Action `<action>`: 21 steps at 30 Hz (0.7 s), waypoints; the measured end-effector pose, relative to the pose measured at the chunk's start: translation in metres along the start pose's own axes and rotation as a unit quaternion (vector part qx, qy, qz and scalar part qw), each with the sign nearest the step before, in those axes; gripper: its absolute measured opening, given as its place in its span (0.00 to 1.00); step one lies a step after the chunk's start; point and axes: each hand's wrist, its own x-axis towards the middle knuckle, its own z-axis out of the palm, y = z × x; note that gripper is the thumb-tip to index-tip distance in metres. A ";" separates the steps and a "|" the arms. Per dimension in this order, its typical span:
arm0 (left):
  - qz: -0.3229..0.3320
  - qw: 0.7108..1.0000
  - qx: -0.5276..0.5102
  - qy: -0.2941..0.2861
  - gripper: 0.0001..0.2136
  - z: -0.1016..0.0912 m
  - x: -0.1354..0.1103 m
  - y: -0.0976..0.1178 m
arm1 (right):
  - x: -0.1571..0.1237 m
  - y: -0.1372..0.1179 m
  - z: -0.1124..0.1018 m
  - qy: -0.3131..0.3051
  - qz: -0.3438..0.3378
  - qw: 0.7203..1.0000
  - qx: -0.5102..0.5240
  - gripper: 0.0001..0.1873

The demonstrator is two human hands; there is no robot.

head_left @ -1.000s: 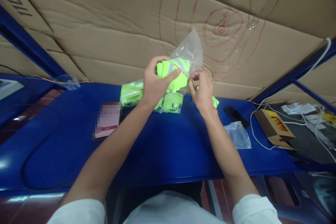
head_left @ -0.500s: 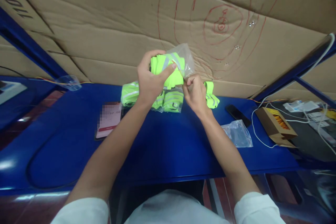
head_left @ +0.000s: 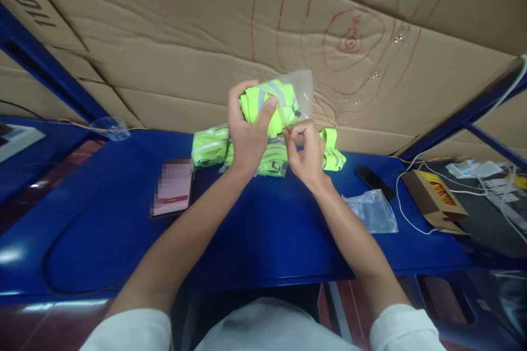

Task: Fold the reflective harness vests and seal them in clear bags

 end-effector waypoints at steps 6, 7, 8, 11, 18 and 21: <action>-0.034 0.999 -0.011 -0.007 0.23 -0.004 0.009 0.000 | 0.001 0.001 0.002 -0.058 0.037 0.997 0.026 0.07; -0.049 0.999 -0.019 -0.011 0.24 -0.004 0.009 -0.001 | 0.000 0.002 0.003 -0.062 0.047 0.996 0.034 0.07; -0.068 0.997 -0.031 -0.011 0.25 -0.003 0.010 -0.004 | 0.000 0.003 0.004 -0.065 0.054 0.996 0.040 0.07; -0.137 0.988 -0.070 0.002 0.27 0.002 0.005 -0.012 | -0.002 0.005 0.005 -0.067 0.034 0.997 0.033 0.08; -0.068 0.997 -0.033 0.018 0.24 0.003 -0.002 0.000 | -0.006 -0.002 0.008 -0.066 0.003 0.998 -0.014 0.11; -0.048 0.998 -0.027 0.027 0.24 0.003 -0.003 0.005 | -0.009 -0.004 0.016 -0.030 0.024 0.999 0.000 0.11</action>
